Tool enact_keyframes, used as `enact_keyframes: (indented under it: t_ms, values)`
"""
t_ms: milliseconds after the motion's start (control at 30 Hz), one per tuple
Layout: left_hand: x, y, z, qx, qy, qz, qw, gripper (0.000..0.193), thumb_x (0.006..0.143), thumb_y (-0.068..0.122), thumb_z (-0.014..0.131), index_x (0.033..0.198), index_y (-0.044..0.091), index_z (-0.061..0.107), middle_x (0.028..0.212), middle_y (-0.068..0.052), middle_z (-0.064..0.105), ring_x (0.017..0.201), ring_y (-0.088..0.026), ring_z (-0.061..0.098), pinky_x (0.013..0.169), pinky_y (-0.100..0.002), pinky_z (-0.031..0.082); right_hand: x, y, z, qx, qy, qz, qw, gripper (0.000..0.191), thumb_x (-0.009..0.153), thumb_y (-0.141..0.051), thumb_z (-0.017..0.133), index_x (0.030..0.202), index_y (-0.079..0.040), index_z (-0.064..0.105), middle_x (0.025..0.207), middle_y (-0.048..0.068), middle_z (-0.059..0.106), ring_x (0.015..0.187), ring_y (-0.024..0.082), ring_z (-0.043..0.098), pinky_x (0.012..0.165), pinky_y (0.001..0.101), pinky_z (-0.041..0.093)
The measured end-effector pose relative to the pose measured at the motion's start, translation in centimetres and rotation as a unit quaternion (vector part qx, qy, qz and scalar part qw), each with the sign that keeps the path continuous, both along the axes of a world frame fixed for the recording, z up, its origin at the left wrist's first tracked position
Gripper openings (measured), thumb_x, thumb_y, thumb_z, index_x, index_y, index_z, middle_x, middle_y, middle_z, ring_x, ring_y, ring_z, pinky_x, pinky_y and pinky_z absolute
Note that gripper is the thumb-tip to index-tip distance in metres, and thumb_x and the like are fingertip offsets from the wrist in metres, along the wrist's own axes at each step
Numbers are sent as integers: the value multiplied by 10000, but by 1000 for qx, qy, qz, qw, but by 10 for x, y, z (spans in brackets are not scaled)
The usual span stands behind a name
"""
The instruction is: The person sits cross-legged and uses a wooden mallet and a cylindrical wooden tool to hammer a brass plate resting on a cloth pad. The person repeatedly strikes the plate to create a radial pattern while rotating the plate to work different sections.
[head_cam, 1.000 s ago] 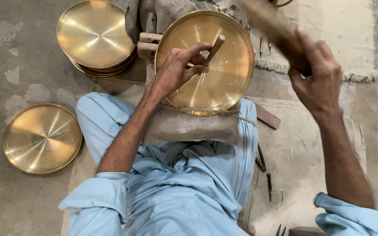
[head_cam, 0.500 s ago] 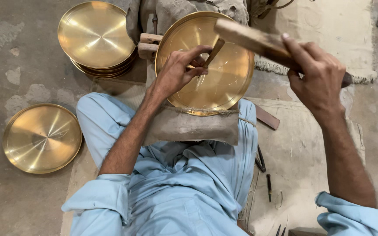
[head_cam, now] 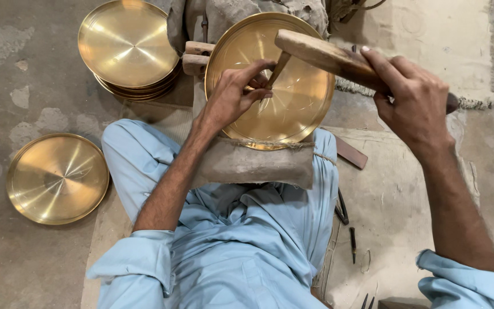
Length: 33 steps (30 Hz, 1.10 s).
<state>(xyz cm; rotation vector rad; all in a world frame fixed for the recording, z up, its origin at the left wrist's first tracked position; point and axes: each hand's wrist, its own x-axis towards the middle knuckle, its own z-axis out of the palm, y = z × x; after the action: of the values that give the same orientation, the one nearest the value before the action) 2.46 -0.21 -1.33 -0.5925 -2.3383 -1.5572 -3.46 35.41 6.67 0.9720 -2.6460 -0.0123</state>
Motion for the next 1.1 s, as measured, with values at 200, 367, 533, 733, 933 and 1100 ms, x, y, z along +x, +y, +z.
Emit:
enact_keyframes:
  t_ms: [200,367,533,733,933,1100]
  values:
    - [8,0,-1,10,-13,15,1000,540,923,77,787,1405,142,553,982,-98,788,897,-206,803,794,-359,685,0,-9,2,-174,-46,78,981,714,959,-24,736,1586,-212,451,1208,93,715,1013,217,734,946,387,648]
    - [10,1,-2,19,-28,22,999,522,936,69,774,1407,133,557,989,-105,780,931,-214,800,810,-354,697,-4,-8,7,-61,12,11,998,641,1065,-22,768,1615,-209,499,1197,126,742,956,224,729,805,353,631]
    - [12,2,-2,17,-13,25,999,515,925,65,779,1389,114,561,977,-106,785,932,-224,808,819,-371,695,-4,-10,13,-65,-13,61,996,658,980,-50,768,1546,-246,496,1204,103,746,989,240,745,901,397,641]
    - [14,4,1,10,-24,39,999,502,931,72,771,1385,109,563,973,-113,787,917,-230,798,793,-368,686,-6,-14,18,-177,-96,57,978,520,1027,2,714,1462,-146,470,1213,167,719,1048,273,744,922,388,647]
    - [20,5,4,13,-28,50,998,490,927,66,774,1373,99,571,978,-124,791,931,-231,801,796,-374,677,-4,-20,20,-87,-15,49,995,641,963,28,742,1547,-117,521,1204,180,725,1052,310,724,929,449,639]
    - [19,6,3,36,-40,42,998,490,941,68,761,1386,103,560,985,-127,789,922,-229,804,811,-364,692,-5,-23,24,-104,-65,64,990,618,920,23,777,1486,-95,559,1225,210,707,1080,334,704,913,461,611]
